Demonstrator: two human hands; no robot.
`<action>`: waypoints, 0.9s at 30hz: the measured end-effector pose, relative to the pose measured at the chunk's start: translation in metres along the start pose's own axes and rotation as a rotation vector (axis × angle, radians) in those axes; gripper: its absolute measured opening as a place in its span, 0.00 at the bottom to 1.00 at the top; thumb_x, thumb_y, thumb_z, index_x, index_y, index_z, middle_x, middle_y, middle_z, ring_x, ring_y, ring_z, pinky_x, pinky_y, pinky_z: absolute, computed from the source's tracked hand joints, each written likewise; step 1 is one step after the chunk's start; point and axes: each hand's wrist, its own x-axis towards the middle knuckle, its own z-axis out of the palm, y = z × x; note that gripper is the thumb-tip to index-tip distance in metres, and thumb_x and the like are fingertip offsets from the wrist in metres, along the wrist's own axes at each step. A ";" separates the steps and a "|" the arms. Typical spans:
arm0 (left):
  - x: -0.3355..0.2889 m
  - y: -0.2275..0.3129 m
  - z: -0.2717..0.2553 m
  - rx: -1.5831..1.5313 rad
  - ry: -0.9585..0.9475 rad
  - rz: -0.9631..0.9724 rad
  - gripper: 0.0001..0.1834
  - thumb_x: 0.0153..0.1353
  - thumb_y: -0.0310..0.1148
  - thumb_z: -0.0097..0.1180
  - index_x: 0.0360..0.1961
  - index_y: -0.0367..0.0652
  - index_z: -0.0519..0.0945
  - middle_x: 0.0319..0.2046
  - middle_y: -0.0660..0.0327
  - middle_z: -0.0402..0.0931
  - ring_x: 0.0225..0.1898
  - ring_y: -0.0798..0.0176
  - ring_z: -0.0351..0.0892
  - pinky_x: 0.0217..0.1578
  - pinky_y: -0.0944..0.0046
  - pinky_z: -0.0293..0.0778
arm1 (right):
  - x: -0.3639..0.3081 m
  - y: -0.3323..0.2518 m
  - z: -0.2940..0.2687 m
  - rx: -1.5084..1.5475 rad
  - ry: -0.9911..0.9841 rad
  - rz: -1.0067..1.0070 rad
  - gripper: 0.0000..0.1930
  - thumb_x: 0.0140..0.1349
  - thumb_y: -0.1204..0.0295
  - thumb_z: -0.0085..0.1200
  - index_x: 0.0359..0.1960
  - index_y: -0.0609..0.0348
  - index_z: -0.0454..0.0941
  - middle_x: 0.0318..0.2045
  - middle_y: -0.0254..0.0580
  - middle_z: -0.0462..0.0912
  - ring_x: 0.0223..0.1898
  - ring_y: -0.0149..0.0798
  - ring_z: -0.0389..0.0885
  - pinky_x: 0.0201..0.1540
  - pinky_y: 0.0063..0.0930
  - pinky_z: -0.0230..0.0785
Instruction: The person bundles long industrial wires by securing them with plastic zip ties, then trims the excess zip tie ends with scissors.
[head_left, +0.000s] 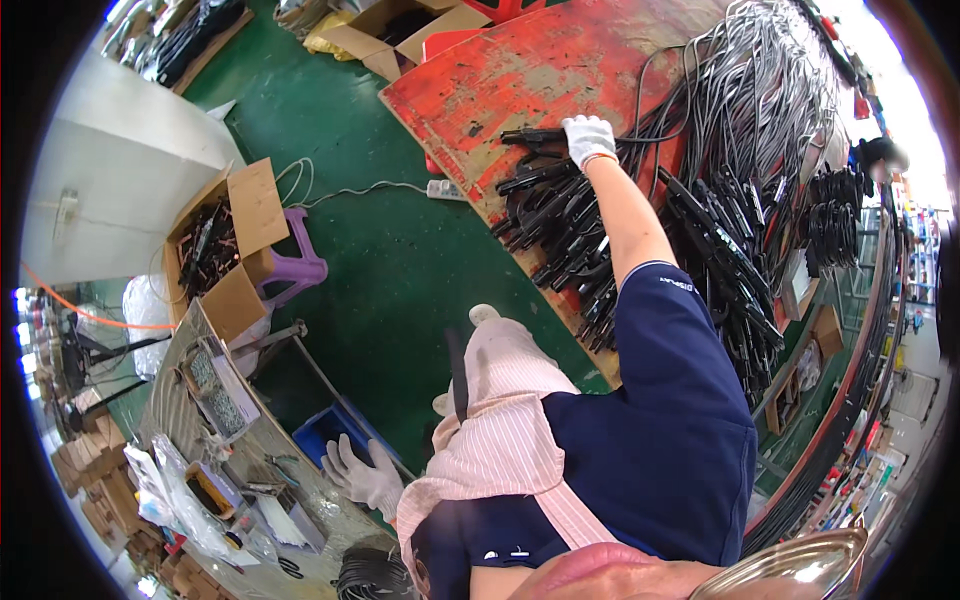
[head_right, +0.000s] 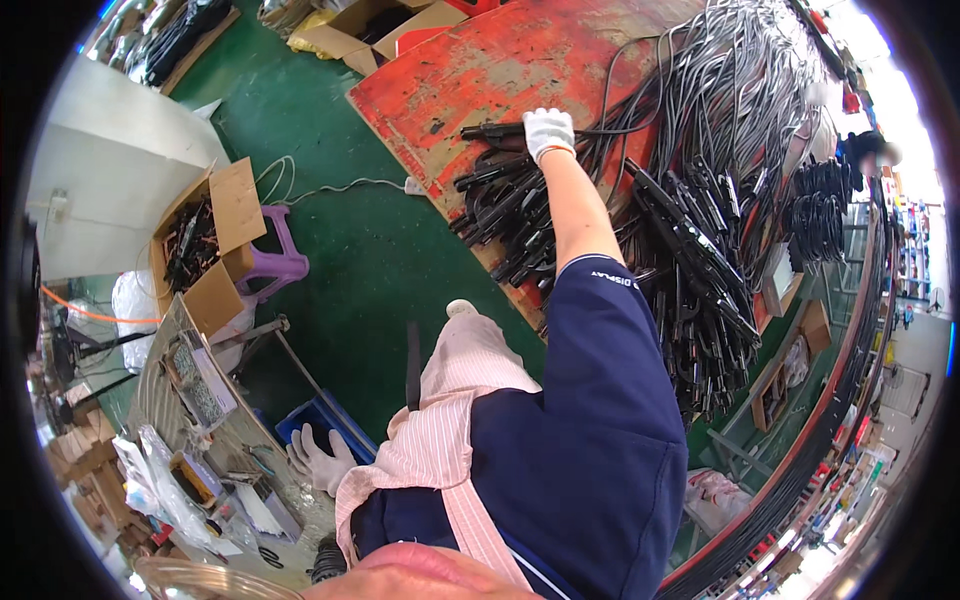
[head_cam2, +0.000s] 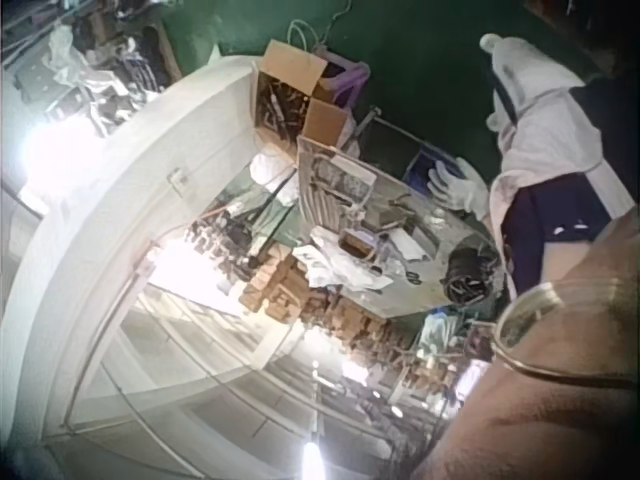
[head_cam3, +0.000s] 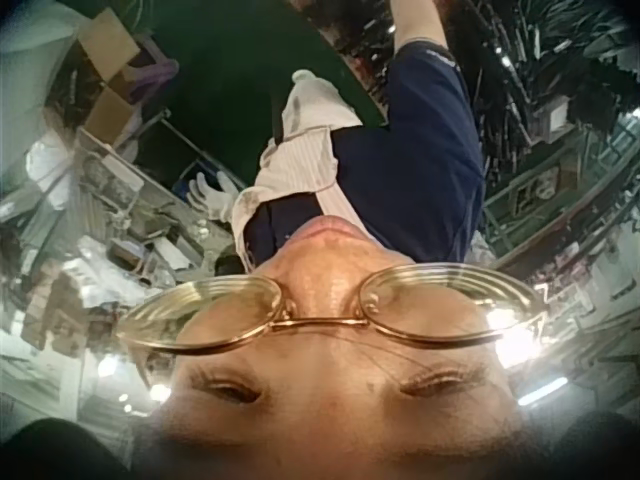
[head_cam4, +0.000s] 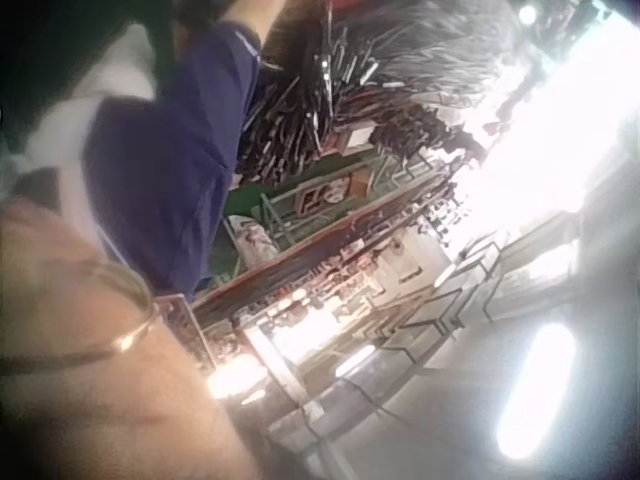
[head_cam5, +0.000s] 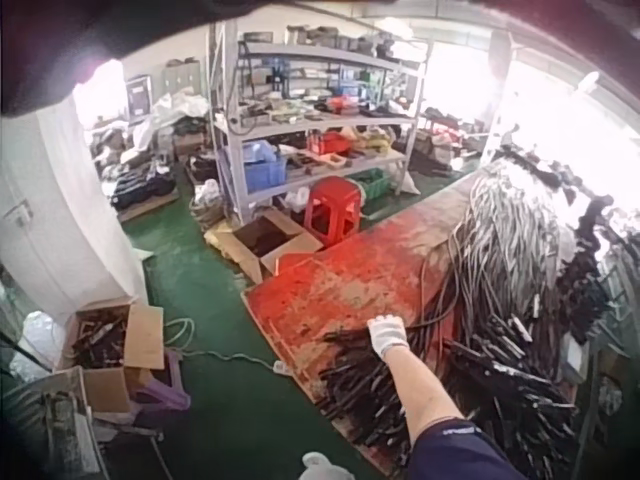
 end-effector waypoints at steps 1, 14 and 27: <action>0.006 0.003 0.002 -0.003 0.005 0.009 0.24 0.56 0.45 0.62 0.54 0.51 0.78 0.60 0.58 0.73 0.64 0.46 0.66 0.64 0.41 0.57 | 0.005 -0.001 0.006 -0.016 0.019 -0.020 0.13 0.67 0.66 0.42 0.47 0.45 0.78 0.42 0.37 0.83 0.47 0.42 0.81 0.48 0.41 0.71; 0.031 -0.015 0.032 -0.178 0.246 0.217 0.28 0.54 0.45 0.65 0.57 0.51 0.77 0.58 0.56 0.74 0.60 0.43 0.70 0.63 0.43 0.62 | -0.034 0.002 -0.122 0.216 -0.105 -0.301 0.15 0.64 0.73 0.48 0.52 0.45 0.75 0.51 0.51 0.74 0.55 0.54 0.77 0.53 0.46 0.73; 0.036 -0.059 -0.046 -0.339 0.262 0.335 0.41 0.44 0.32 0.69 0.63 0.43 0.70 0.28 0.52 0.79 0.31 0.42 0.77 0.37 0.47 0.71 | -0.338 -0.342 -0.246 0.923 0.174 -1.183 0.10 0.58 0.65 0.51 0.39 0.49 0.80 0.26 0.44 0.82 0.31 0.47 0.85 0.31 0.43 0.78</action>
